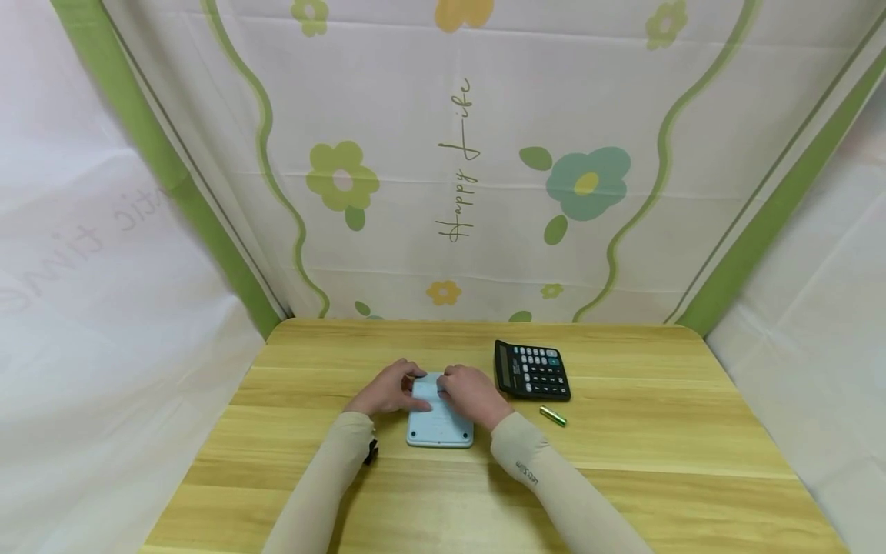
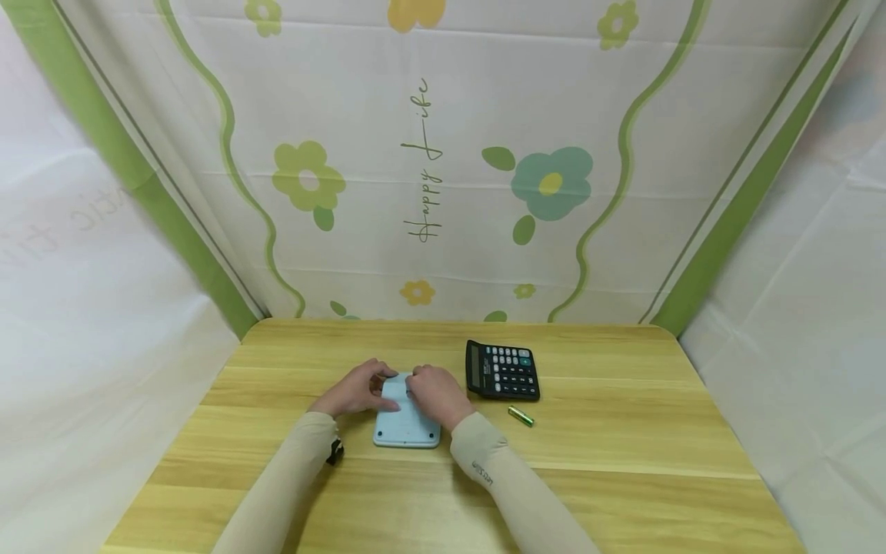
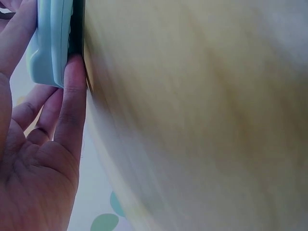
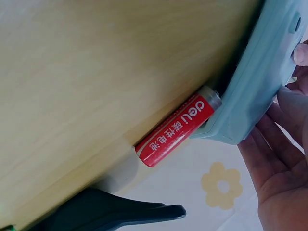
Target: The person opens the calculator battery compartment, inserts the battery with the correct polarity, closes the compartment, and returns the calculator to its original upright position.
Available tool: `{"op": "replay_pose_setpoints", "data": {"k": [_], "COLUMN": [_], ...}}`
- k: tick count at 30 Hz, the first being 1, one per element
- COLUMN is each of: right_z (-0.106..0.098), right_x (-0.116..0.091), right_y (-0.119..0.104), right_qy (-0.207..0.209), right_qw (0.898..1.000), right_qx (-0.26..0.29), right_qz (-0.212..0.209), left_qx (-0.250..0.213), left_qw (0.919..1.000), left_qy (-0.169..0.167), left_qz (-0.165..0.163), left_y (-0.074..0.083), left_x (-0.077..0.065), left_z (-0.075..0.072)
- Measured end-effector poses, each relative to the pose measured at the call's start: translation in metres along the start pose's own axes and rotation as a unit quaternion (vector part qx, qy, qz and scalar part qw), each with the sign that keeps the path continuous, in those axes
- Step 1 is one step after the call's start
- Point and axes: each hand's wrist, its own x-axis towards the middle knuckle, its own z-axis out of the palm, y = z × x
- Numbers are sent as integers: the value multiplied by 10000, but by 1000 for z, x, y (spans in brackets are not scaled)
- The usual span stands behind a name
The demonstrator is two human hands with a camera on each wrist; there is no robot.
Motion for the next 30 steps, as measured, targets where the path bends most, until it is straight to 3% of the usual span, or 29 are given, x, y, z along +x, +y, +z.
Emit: {"op": "replay_pose_setpoints", "data": {"k": [30], "right_z": [-2], "right_x": [1], "right_y": [-1], "right_qy": [-205], "right_qw": [9992], "right_qx": [-327], "right_qz": [-111], "left_qx": [107], "left_qw": [9999], "left_qy": [44], "left_qz": [17], "left_y": [-1], "left_x": [1], "left_z": [0]}}
